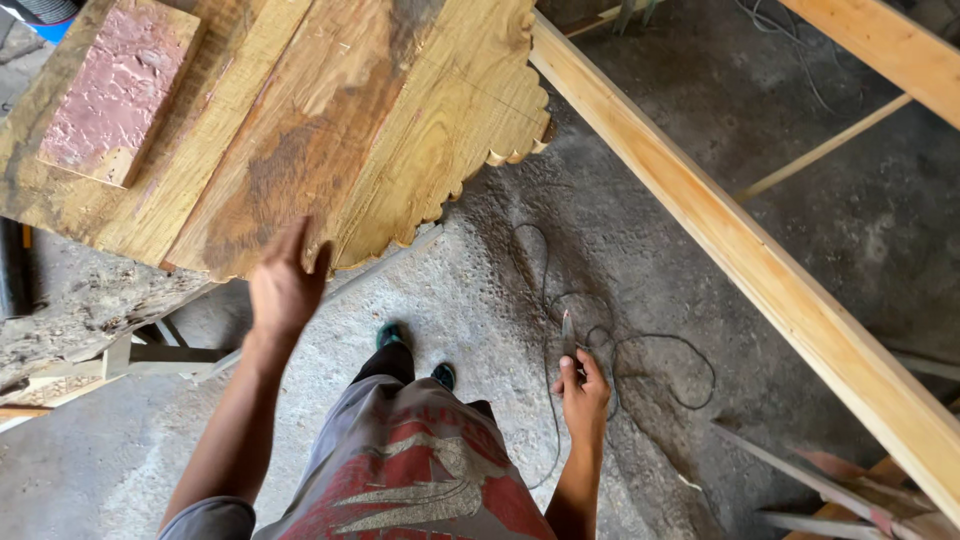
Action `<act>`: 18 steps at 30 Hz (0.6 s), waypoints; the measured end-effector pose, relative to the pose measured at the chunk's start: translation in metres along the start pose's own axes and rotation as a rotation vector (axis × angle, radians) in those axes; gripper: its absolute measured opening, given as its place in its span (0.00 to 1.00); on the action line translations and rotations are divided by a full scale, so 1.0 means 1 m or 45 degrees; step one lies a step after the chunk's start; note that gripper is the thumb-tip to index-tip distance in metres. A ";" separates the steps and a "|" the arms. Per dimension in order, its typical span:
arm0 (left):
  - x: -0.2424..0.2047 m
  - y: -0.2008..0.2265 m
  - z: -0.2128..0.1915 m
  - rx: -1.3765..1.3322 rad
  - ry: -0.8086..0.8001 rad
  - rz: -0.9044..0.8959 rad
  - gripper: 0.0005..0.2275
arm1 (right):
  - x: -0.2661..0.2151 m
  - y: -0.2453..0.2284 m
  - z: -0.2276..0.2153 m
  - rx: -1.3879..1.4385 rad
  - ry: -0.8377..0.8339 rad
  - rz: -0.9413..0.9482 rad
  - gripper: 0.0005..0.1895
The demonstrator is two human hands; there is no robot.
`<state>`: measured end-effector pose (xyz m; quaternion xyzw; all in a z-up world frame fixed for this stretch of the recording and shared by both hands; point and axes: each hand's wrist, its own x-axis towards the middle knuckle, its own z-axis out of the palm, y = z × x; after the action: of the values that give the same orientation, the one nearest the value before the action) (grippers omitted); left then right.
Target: The person uses a putty knife to spread pink wood filler into the grain and gaps of a large carved wooden tabletop. They repeatedly scoop filler from a small board and smooth it across the surface, then flip the tabletop to continue applying filler to the other side.
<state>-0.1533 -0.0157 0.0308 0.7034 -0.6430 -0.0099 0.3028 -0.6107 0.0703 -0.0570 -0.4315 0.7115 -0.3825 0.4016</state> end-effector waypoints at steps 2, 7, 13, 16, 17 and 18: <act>0.003 0.030 0.015 -0.072 0.022 0.109 0.18 | 0.007 -0.003 -0.002 0.012 -0.016 -0.008 0.17; 0.034 0.073 0.052 -0.175 -0.097 0.317 0.19 | 0.040 -0.018 0.019 -0.034 -0.062 0.029 0.18; 0.065 0.072 0.095 -0.248 -0.223 0.355 0.18 | 0.078 -0.064 0.051 0.083 -0.134 -0.164 0.16; 0.070 0.068 0.105 -0.203 -0.261 0.354 0.15 | 0.101 -0.103 0.077 -0.106 -0.215 -0.156 0.16; 0.071 0.068 0.107 -0.176 -0.269 0.346 0.14 | 0.111 -0.118 0.088 -0.156 -0.234 -0.205 0.16; 0.072 0.066 0.107 -0.174 -0.272 0.349 0.14 | 0.119 -0.133 0.100 -0.201 -0.253 -0.253 0.16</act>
<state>-0.2434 -0.1248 -0.0003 0.5820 -0.7591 -0.0867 0.2783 -0.5158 -0.1043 -0.0055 -0.5655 0.6500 -0.3188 0.3951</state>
